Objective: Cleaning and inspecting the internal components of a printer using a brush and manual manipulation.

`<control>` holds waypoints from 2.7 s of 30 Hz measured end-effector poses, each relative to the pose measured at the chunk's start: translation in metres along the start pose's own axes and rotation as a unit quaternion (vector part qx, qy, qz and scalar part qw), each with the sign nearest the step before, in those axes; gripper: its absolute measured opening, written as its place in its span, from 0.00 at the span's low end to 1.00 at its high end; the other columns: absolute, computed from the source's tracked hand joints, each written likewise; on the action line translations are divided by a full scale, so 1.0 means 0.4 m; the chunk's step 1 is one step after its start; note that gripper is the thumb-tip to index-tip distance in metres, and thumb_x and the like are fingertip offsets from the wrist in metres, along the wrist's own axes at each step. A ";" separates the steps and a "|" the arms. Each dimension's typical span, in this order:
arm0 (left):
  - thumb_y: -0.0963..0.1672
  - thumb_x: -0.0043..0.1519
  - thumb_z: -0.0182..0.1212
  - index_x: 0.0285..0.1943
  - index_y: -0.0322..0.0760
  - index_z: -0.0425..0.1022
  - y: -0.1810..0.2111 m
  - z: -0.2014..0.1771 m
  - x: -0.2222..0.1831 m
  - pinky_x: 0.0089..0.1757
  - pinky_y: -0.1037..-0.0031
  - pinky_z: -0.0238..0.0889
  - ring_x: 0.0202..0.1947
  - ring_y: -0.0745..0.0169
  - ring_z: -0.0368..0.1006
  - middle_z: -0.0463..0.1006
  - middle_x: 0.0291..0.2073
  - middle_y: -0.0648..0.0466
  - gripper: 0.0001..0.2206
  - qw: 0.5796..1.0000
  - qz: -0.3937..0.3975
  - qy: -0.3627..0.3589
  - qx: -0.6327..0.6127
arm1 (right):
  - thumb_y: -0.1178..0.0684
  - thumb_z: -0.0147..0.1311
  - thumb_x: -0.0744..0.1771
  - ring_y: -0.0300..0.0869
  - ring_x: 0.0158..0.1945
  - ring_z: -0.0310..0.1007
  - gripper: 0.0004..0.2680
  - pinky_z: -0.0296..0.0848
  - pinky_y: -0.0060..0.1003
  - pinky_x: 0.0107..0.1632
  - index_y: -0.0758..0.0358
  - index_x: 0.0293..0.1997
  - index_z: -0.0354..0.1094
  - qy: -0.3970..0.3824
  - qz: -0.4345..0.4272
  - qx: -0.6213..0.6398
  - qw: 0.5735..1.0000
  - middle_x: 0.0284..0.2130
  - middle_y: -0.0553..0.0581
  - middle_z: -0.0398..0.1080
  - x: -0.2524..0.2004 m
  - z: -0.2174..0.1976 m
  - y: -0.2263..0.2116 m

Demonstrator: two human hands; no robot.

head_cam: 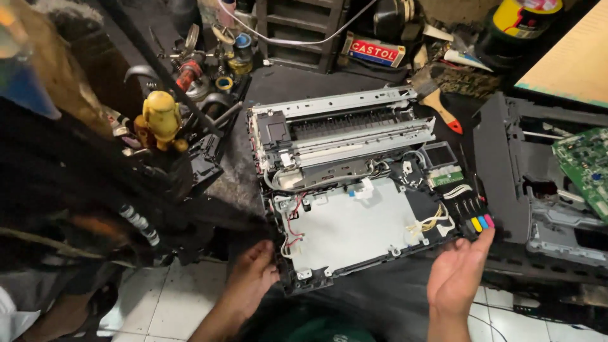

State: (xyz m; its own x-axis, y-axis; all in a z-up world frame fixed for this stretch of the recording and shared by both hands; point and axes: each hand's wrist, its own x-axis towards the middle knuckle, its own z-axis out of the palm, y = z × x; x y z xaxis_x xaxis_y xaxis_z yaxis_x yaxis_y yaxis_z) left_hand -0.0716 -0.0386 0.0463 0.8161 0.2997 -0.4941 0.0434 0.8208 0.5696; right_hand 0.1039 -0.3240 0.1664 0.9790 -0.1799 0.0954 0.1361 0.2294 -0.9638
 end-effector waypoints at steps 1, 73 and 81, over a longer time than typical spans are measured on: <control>0.46 0.68 0.57 0.43 0.35 0.75 -0.006 -0.010 0.001 0.40 0.59 0.73 0.35 0.54 0.77 0.82 0.36 0.45 0.09 1.000 -0.001 0.000 0.000 | 0.38 0.37 0.72 0.27 0.39 0.48 0.29 0.54 0.19 0.52 0.56 0.83 0.33 0.001 0.000 -0.001 1.000 0.39 0.39 0.48 0.005 -0.011 0.003; 0.55 0.62 0.57 0.64 0.40 0.75 0.280 0.259 -0.049 0.58 0.45 0.54 0.63 0.42 0.60 0.66 0.62 0.44 0.25 0.618 0.424 0.088 0.656 | 0.60 0.50 0.68 0.47 0.51 0.76 0.09 0.71 0.43 0.54 0.62 0.48 0.77 -0.411 -0.204 -0.582 0.671 0.46 0.57 0.79 0.643 0.343 -0.123; 0.54 0.62 0.59 0.61 0.37 0.76 0.281 0.254 -0.043 0.59 0.46 0.54 0.62 0.38 0.61 0.67 0.62 0.42 0.24 0.600 0.460 0.084 0.649 | 0.64 0.51 0.67 0.42 0.36 0.79 0.06 0.74 0.37 0.41 0.63 0.38 0.76 -0.375 -0.137 -0.538 0.742 0.35 0.57 0.79 0.593 0.357 -0.149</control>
State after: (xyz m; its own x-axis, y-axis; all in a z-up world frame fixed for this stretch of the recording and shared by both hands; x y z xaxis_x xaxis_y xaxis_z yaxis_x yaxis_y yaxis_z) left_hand -0.0222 -0.0009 0.1857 0.7743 0.4700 0.4237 0.1210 -0.7672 0.6299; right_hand 0.3495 -0.2439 0.2820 0.8007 0.5972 0.0477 0.5412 -0.6869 -0.4850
